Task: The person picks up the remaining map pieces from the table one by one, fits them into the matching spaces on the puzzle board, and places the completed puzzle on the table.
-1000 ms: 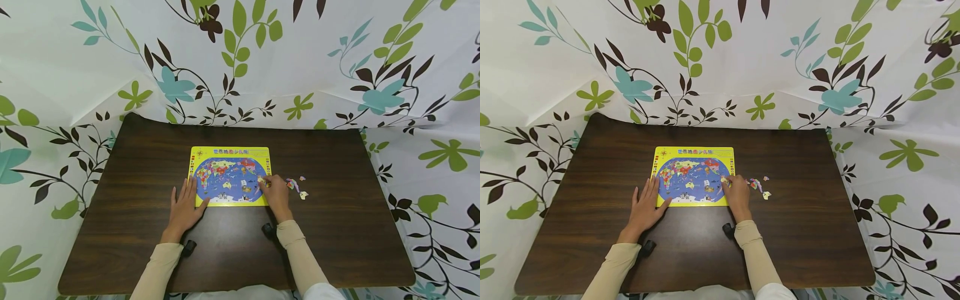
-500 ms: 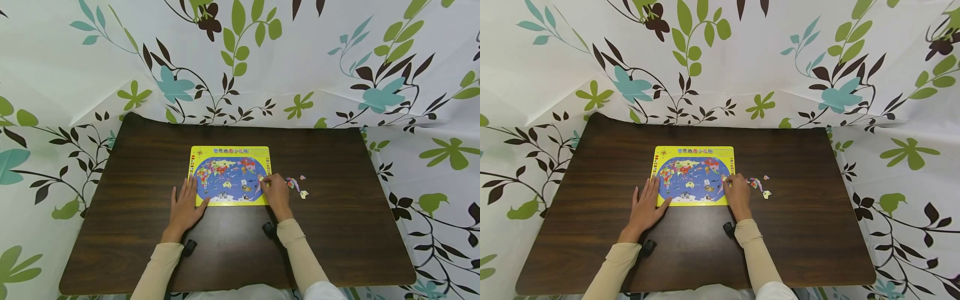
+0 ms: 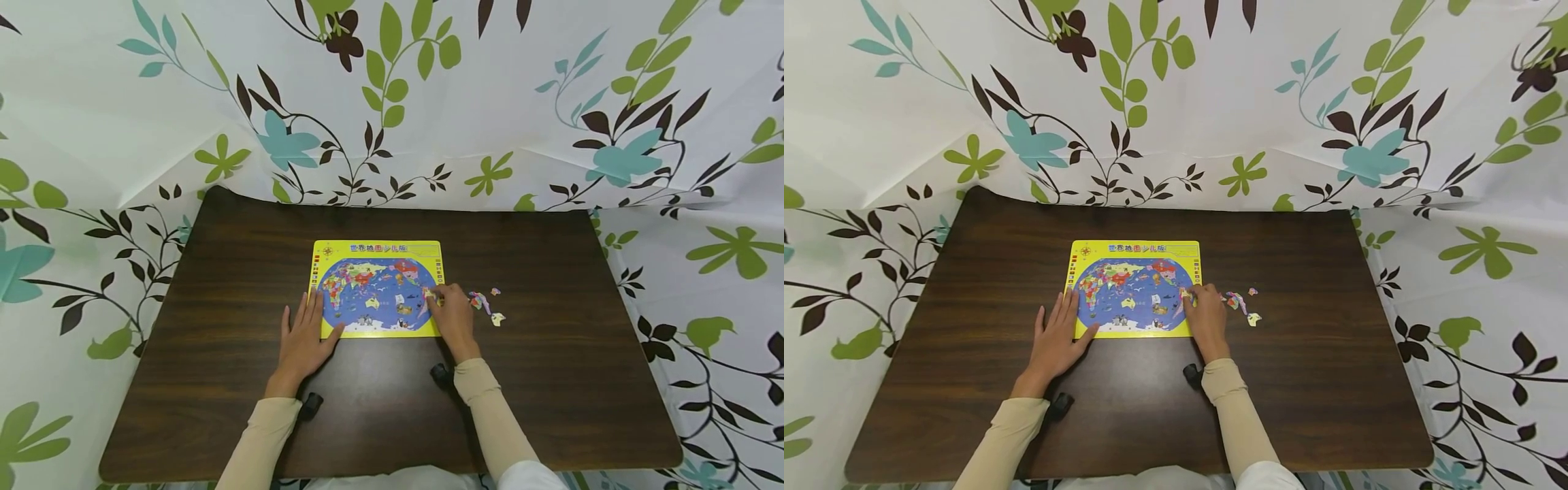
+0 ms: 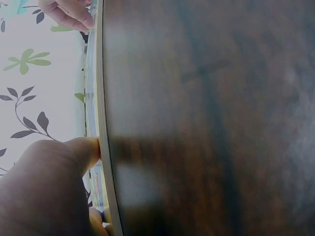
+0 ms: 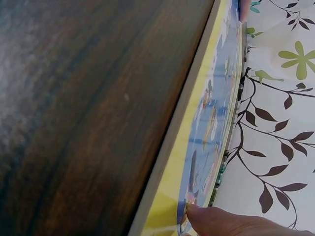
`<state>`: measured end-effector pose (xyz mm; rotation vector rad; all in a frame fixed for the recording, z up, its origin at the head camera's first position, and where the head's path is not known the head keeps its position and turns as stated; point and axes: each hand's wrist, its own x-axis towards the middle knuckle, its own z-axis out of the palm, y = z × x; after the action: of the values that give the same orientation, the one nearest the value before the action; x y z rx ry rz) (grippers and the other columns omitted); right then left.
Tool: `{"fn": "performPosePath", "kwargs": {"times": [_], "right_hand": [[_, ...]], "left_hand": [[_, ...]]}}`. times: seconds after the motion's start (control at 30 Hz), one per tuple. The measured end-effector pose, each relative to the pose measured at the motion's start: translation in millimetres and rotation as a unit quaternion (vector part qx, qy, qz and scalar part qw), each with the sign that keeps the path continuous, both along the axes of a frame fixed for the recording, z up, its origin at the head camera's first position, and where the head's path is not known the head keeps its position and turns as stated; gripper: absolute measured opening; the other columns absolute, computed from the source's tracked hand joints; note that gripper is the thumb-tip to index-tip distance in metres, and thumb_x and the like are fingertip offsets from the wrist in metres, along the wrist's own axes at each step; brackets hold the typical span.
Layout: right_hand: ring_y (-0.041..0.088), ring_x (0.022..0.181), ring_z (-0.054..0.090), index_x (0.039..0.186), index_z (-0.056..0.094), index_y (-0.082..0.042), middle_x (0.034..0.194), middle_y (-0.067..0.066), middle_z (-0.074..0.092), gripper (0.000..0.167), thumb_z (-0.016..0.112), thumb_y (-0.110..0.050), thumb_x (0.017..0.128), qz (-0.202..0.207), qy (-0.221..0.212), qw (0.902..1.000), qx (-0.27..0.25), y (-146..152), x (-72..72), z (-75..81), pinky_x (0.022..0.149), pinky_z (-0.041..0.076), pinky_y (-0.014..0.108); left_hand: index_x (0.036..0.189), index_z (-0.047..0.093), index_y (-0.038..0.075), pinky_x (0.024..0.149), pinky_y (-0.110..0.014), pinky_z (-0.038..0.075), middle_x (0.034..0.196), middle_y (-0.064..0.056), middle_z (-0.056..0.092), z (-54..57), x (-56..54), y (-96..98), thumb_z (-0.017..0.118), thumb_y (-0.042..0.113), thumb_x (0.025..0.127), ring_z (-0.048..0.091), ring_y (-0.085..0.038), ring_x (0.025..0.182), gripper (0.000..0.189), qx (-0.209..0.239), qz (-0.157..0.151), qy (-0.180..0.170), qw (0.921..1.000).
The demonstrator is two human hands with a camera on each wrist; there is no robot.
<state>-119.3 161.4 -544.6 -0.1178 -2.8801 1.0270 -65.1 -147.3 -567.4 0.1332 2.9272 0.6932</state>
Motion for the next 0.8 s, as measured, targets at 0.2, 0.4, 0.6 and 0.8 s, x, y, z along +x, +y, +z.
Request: {"fn": "performPosePath", "kwargs": {"times": [0.2,0.4,0.6,0.8], "right_hand": [[0.03,0.082,0.061,0.112,0.075,0.002,0.095,0.016,0.064,0.022,0.074,-0.012,0.095,-0.017,0.016,0.9989,-0.041,9,0.5,1.5,0.071,0.05,0.044],[0.035,0.09,0.064,0.117,0.073,0.003,0.101,0.019,0.064,0.022,0.068,-0.005,0.096,-0.091,0.015,0.994,-0.059,44,-1.5,6.7,0.078,0.052,0.05],[0.044,0.1,0.062,0.12,0.071,0.007,0.109,0.027,0.064,0.025,0.063,-0.001,0.098,-0.139,-0.006,0.9895,-0.039,91,-1.8,12.5,0.088,0.048,0.058],[0.049,0.12,0.059,0.121,0.074,0.004,0.121,0.03,0.067,0.03,0.072,-0.015,0.098,-0.132,-0.039,0.9905,-0.011,114,-3.6,14.5,0.103,0.044,0.061]], "left_hand": [[0.166,0.012,0.005,0.123,-0.06,-0.01,0.173,-0.013,0.006,-1.5,0.7,0.7,0.05,0.059,0.102,0.002,-0.031,0.16,0.092,0.003,-0.001,0.008,1.0],[0.166,0.013,0.005,0.123,-0.06,-0.01,0.173,-0.013,0.007,-1.7,0.4,0.6,0.051,0.059,0.102,0.002,-0.031,0.16,0.091,0.005,0.0,0.011,0.9999],[0.166,0.01,0.006,0.123,-0.059,-0.011,0.174,-0.012,0.004,-1.0,-0.3,-1.2,0.049,0.06,0.103,0.001,-0.03,0.16,0.092,0.002,-0.003,0.007,1.0],[0.166,0.009,0.007,0.123,-0.058,-0.011,0.174,-0.011,0.003,-1.9,-0.5,-0.6,0.048,0.061,0.102,0.0,-0.03,0.16,0.093,-0.001,-0.002,0.001,1.0]]}}
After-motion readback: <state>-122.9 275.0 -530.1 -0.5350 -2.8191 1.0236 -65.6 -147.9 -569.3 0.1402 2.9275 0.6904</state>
